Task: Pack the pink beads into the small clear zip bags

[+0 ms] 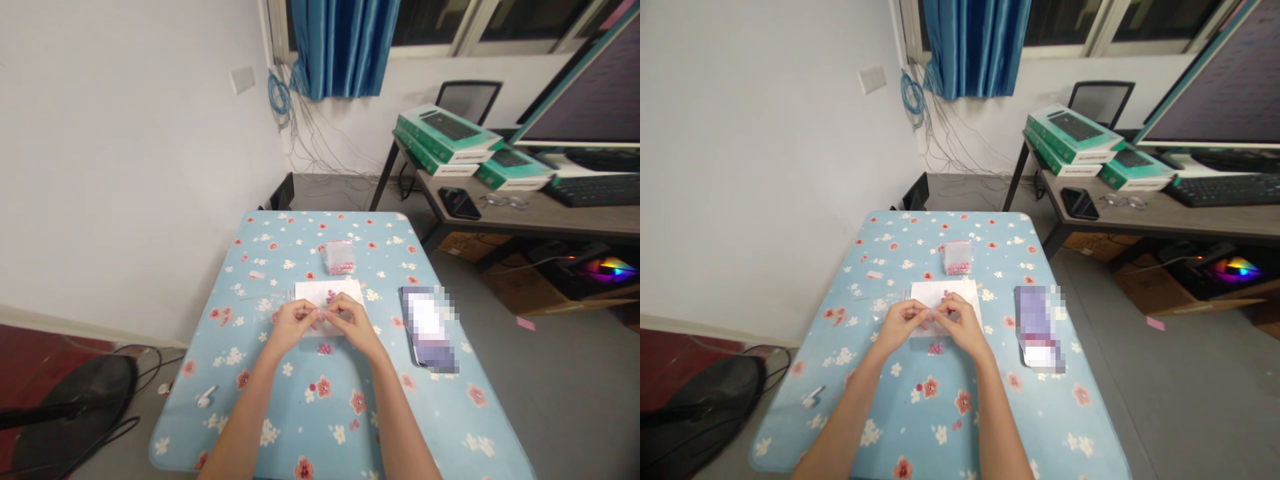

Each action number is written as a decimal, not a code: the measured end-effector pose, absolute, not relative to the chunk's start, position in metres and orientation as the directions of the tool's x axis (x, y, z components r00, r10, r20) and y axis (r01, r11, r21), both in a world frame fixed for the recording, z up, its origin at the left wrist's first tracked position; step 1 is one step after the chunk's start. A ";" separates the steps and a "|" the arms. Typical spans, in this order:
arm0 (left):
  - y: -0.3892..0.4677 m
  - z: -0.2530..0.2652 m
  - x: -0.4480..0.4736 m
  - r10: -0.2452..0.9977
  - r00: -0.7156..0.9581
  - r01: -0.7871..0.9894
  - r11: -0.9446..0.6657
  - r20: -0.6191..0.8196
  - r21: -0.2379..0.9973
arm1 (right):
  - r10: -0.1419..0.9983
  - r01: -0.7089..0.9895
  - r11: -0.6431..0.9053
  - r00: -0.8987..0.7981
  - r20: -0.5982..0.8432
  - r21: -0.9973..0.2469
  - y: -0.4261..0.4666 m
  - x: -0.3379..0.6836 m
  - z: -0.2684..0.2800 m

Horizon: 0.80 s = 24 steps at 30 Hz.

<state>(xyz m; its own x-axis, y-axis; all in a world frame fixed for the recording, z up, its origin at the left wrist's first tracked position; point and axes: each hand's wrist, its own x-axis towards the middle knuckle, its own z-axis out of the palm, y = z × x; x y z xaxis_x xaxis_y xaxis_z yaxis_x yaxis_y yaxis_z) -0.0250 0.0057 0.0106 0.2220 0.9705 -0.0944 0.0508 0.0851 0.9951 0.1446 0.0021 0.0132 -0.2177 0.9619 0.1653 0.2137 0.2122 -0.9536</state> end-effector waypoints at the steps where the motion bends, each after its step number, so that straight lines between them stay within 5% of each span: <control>1: 0.006 0.011 -0.026 0.971 0.218 0.055 0.085 -0.095 0.995 | 0.962 0.213 0.213 -0.216 0.166 -0.954 0.002 0.144 0.013; 24: 0.005 0.007 -0.027 0.945 0.298 0.109 0.110 -0.138 0.988 | 0.938 0.186 0.219 -0.311 0.154 -0.958 0.004 0.149 0.008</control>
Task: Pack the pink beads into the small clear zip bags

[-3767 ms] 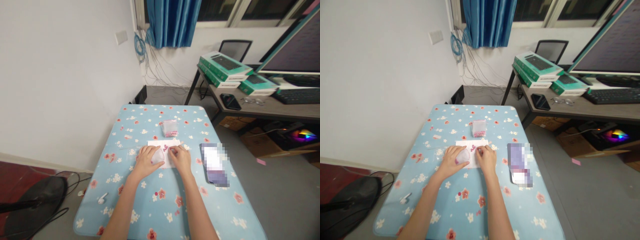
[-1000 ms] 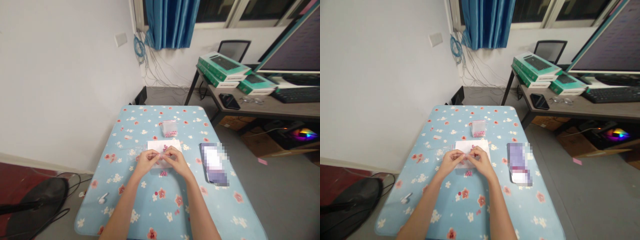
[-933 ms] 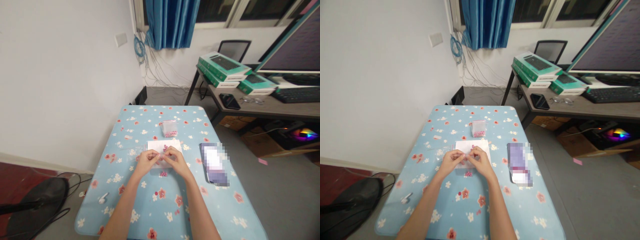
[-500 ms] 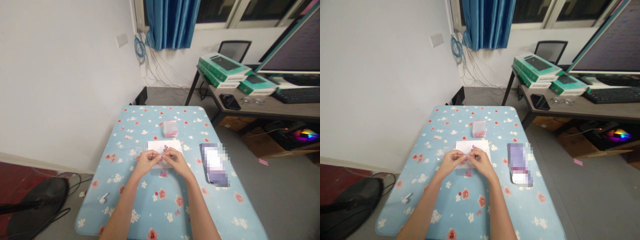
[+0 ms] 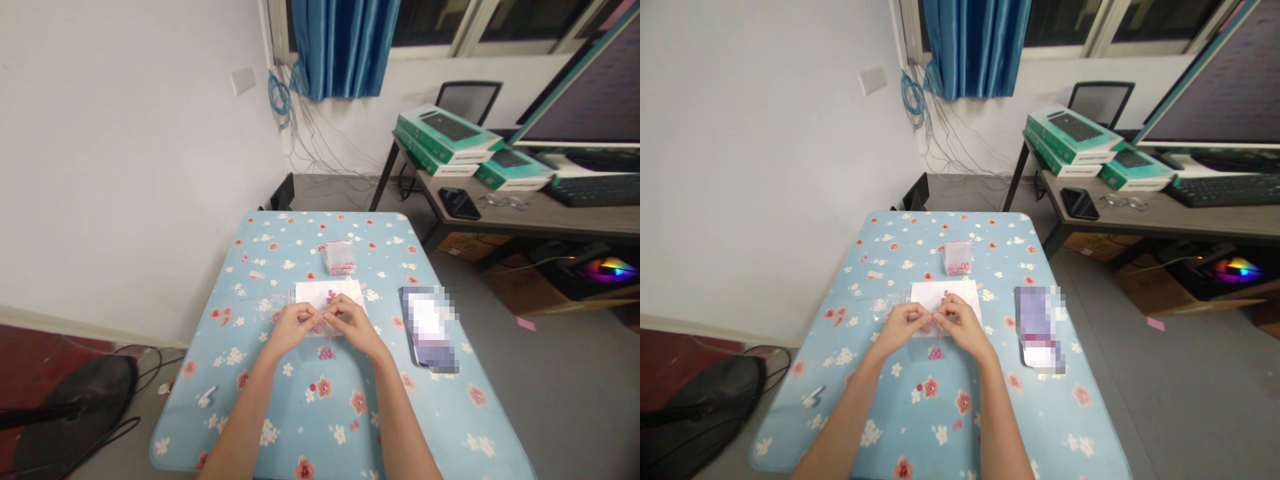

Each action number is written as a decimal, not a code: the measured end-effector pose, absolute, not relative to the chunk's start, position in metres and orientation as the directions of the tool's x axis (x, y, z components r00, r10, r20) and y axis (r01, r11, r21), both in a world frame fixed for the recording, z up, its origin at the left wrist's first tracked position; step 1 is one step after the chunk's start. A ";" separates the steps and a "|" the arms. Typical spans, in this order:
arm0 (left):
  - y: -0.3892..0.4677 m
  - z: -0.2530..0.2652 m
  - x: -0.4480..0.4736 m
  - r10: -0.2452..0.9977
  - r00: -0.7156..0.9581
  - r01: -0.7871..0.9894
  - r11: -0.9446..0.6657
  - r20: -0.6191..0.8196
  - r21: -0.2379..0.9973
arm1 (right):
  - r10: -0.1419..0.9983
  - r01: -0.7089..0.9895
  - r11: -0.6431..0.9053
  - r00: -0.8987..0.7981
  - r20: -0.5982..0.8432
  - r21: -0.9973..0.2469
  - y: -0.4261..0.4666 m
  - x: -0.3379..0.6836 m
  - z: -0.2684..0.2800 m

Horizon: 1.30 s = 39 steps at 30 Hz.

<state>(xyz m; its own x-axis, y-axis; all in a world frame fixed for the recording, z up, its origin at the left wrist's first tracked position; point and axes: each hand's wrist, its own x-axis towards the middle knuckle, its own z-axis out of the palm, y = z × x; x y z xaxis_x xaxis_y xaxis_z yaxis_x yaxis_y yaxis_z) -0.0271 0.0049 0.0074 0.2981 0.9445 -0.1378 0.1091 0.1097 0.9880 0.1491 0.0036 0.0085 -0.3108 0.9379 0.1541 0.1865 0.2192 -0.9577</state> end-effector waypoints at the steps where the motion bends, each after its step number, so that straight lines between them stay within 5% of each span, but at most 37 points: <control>1: 0.005 0.008 -0.027 0.945 0.295 0.117 0.112 -0.142 0.987 | 0.940 0.190 0.216 -0.306 0.151 -0.958 0.004 0.149 0.008; 17: 0.007 0.002 -0.029 0.940 0.328 0.072 0.068 -0.088 0.995 | 0.957 0.193 0.227 -0.227 0.181 -0.955 0.005 0.162 0.008; 27: 0.013 0.005 -0.030 0.995 0.093 -0.040 0.050 -0.046 0.998 | 0.950 0.213 0.056 -0.310 -0.013 -0.975 0.006 0.155 -0.002; 33: 0.013 0.001 -0.029 0.994 0.002 0.174 -0.107 0.109 0.979 | 0.994 -0.003 0.054 -0.094 0.054 -0.999 0.015 0.152 -0.003; 39: 0.012 0.000 -0.028 0.983 -0.009 0.299 -0.171 0.182 0.939 | 0.970 0.027 0.117 0.210 0.121 -0.993 0.057 0.175 0.010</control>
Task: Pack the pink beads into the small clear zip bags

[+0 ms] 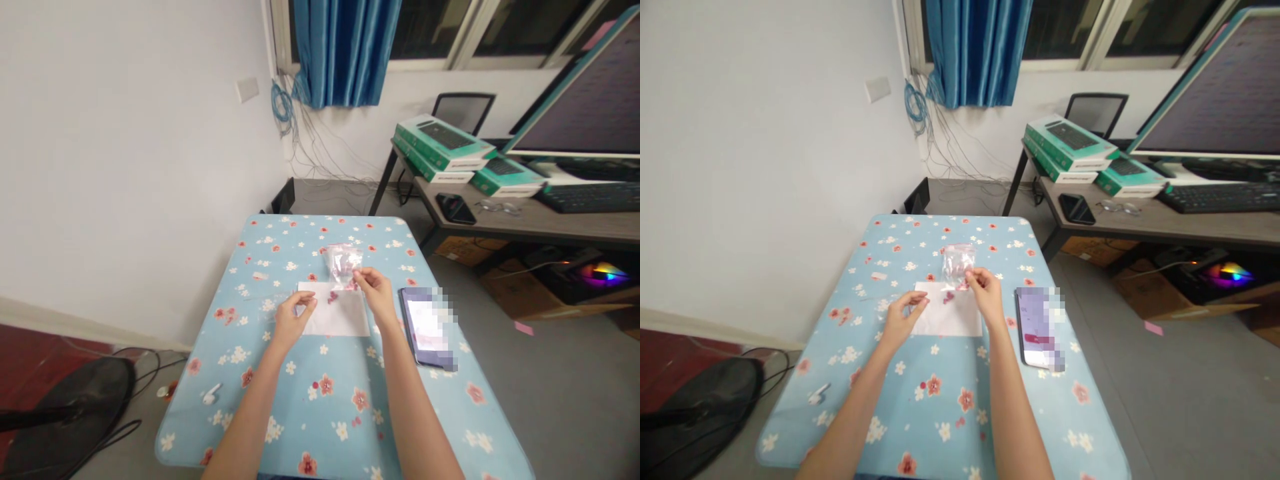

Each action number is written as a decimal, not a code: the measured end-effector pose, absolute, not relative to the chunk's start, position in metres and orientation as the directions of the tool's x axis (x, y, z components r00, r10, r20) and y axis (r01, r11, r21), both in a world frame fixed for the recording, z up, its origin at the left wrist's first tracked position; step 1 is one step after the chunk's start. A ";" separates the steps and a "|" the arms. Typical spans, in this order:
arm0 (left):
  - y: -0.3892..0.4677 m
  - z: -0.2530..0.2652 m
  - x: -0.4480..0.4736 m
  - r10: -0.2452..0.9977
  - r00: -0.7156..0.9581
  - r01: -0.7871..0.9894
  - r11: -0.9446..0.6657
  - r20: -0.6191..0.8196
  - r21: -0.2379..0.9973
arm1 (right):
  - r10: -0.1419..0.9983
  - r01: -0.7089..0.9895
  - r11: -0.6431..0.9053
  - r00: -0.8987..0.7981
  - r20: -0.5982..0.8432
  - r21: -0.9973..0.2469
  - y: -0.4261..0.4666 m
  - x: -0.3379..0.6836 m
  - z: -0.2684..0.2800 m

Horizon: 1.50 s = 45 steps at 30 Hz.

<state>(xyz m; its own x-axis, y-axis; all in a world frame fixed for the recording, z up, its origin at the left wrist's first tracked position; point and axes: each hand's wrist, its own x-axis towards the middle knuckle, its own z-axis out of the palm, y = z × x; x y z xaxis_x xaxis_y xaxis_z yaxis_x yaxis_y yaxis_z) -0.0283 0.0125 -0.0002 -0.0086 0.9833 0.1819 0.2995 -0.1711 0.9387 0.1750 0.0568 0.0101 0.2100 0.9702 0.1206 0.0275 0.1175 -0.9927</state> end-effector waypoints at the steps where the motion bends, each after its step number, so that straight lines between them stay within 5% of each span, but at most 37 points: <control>1: 0.012 -0.001 -0.028 0.983 -0.006 0.310 -0.175 0.186 0.934 | 0.960 0.046 0.131 0.244 0.138 -0.990 0.068 0.180 0.012; 11: 0.014 -0.007 -0.029 0.973 0.014 0.398 -0.216 0.230 0.892 | 0.949 0.528 0.013 0.260 0.177 -0.849 0.135 0.189 0.013; 25: 0.013 -0.005 -0.028 0.969 0.021 0.388 -0.234 0.245 0.891 | 0.927 0.674 -0.009 0.282 0.246 -0.739 0.124 0.183 0.008; 30: 0.013 -0.004 -0.029 0.971 0.019 0.386 -0.227 0.239 0.894 | 0.880 0.553 0.039 0.375 0.290 -0.833 0.111 0.186 0.015; 37: 0.012 -0.001 -0.028 0.979 0.007 0.365 -0.193 0.205 0.911 | 0.899 -0.018 0.087 0.433 0.071 -0.996 0.047 0.178 0.015; 45: 0.013 -0.003 -0.035 0.959 0.034 0.473 -0.264 0.282 0.841 | 0.924 -0.107 0.016 0.383 -0.026 -0.994 0.017 0.169 -0.005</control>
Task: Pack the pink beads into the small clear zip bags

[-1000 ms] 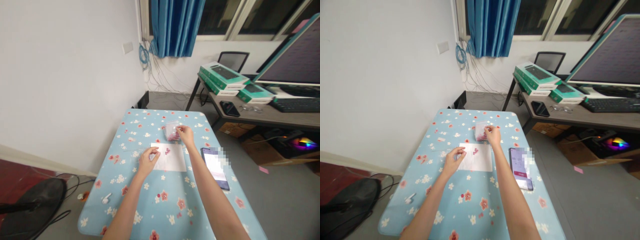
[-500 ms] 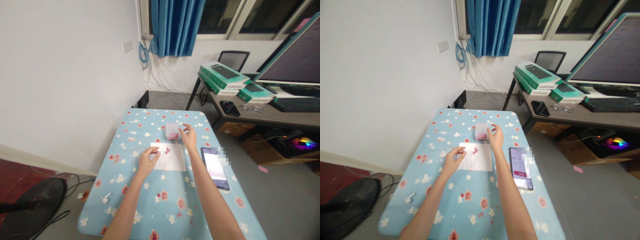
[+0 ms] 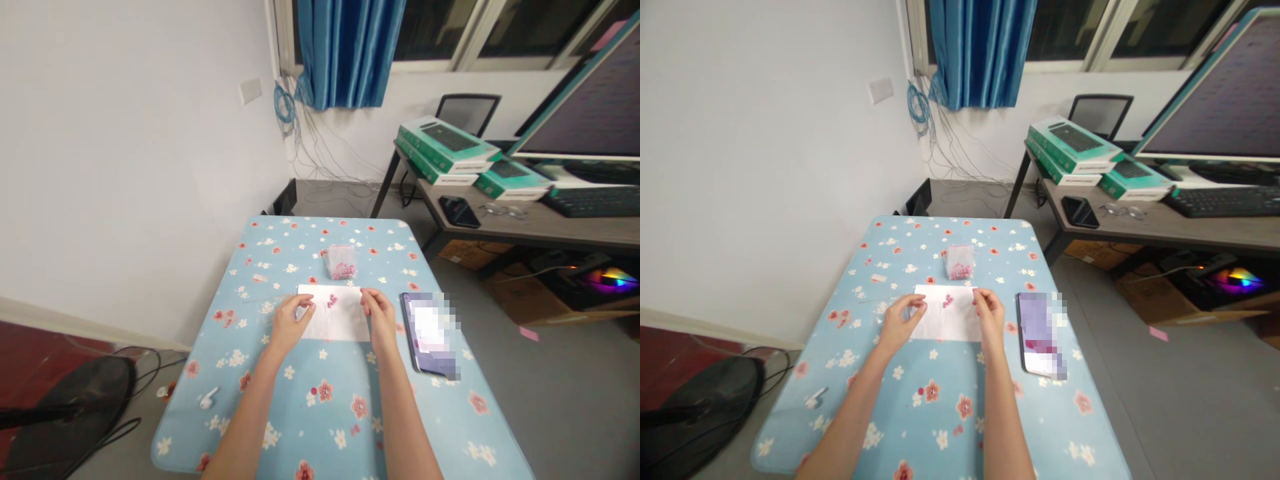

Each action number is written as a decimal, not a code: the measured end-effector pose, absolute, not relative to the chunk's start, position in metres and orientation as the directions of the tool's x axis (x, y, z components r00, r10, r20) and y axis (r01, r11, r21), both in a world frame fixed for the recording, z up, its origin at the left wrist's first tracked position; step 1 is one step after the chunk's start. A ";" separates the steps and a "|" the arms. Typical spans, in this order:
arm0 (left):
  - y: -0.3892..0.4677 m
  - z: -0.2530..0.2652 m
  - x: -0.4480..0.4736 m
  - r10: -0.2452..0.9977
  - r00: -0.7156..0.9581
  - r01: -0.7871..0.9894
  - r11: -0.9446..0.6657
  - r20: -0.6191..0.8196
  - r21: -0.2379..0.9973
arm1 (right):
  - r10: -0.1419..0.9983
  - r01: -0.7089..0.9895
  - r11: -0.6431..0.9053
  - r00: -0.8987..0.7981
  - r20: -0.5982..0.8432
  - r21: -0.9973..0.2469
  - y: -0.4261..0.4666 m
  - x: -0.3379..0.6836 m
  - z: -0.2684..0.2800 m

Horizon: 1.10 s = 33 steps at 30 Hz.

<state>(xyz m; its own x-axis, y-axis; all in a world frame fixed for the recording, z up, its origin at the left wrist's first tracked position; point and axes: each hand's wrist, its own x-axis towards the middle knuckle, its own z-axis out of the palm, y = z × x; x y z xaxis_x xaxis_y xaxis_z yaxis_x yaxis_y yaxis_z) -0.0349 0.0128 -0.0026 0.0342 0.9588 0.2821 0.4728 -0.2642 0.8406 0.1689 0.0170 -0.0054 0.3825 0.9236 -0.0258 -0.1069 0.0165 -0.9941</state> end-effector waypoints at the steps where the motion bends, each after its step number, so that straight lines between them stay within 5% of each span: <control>1: 0.014 -0.001 -0.039 0.950 0.046 0.515 -0.288 0.309 0.807 | 0.921 -0.115 0.018 0.389 -0.028 -0.993 0.017 0.169 -0.005; 4: 0.016 0.005 -0.056 0.929 0.105 0.668 -0.330 0.354 0.667 | 0.910 -0.118 0.023 0.414 -0.028 -0.993 0.019 0.172 -0.003; 12: 0.014 -0.008 -0.089 0.963 0.190 0.901 -0.248 0.191 0.355 | 0.900 -0.150 -0.012 0.430 -0.076 -0.989 0.019 0.175 -0.003; 22: 0.017 -0.011 -0.088 0.970 0.168 0.922 -0.217 0.175 0.319 | 0.898 -0.130 0.026 0.438 -0.034 -0.991 0.019 0.173 -0.005; 33: 0.014 0.007 -0.066 0.885 0.236 0.826 -0.400 0.401 0.396 | 0.915 -0.035 0.023 0.404 0.006 -0.999 0.019 0.172 -0.008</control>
<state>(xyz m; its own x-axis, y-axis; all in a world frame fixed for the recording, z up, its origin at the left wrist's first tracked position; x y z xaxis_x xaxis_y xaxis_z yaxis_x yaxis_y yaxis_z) -0.0657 0.0140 0.0073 0.2360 0.8851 0.4010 0.8263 -0.3999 0.3965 0.1717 0.0193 -0.0080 0.4040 0.9147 0.0064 -0.0353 0.0226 -0.9991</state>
